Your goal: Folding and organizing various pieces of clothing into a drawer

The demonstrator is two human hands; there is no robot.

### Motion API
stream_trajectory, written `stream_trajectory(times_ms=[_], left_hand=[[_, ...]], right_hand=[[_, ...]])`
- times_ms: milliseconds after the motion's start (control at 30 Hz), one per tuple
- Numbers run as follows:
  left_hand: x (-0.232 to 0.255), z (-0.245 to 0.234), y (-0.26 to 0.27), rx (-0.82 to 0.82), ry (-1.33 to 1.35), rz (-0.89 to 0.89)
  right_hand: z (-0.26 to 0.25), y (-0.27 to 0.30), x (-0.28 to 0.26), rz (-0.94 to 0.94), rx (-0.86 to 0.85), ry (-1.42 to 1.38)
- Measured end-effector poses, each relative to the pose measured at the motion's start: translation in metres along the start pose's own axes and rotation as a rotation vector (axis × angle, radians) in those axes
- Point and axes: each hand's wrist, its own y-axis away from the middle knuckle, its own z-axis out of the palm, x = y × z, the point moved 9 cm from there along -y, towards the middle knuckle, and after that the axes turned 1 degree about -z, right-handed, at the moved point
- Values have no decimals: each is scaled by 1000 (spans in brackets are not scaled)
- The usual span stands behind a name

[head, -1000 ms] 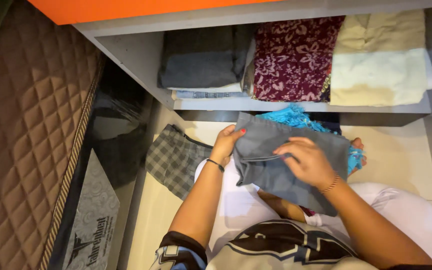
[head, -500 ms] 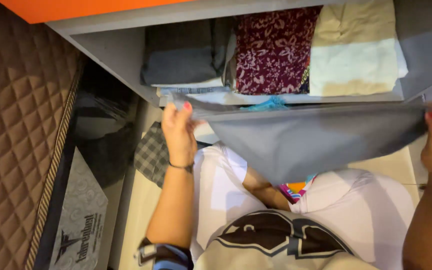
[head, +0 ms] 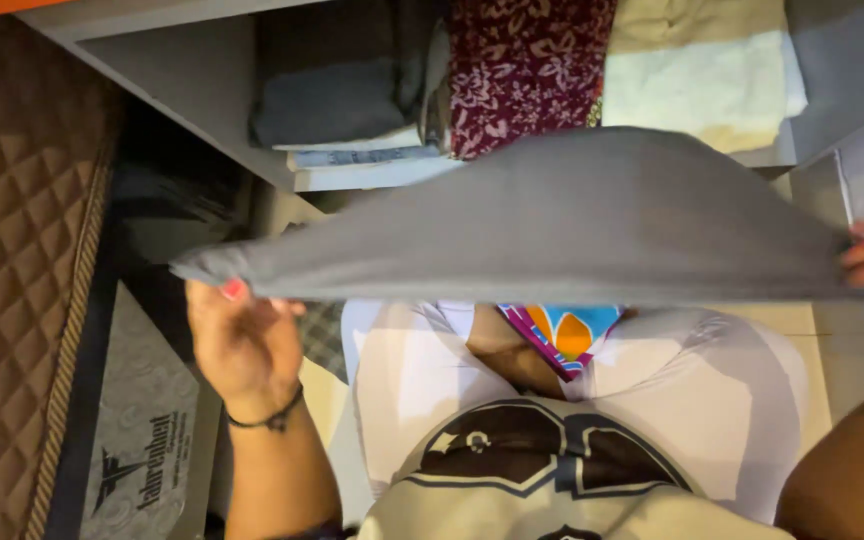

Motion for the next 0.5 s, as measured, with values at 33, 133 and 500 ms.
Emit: stream_trajectory(times_ms=[33, 133, 500], left_hand=[[-19, -10, 10, 6, -13, -144], [-95, -97, 60, 284, -98, -383], [-116, -103, 61, -170, -737, -458]], right_hand=[[18, -6, -34, -23, -19, -44], [127, -76, -152, 243, -30, -21], [132, -57, -102, 698, 56, 171]])
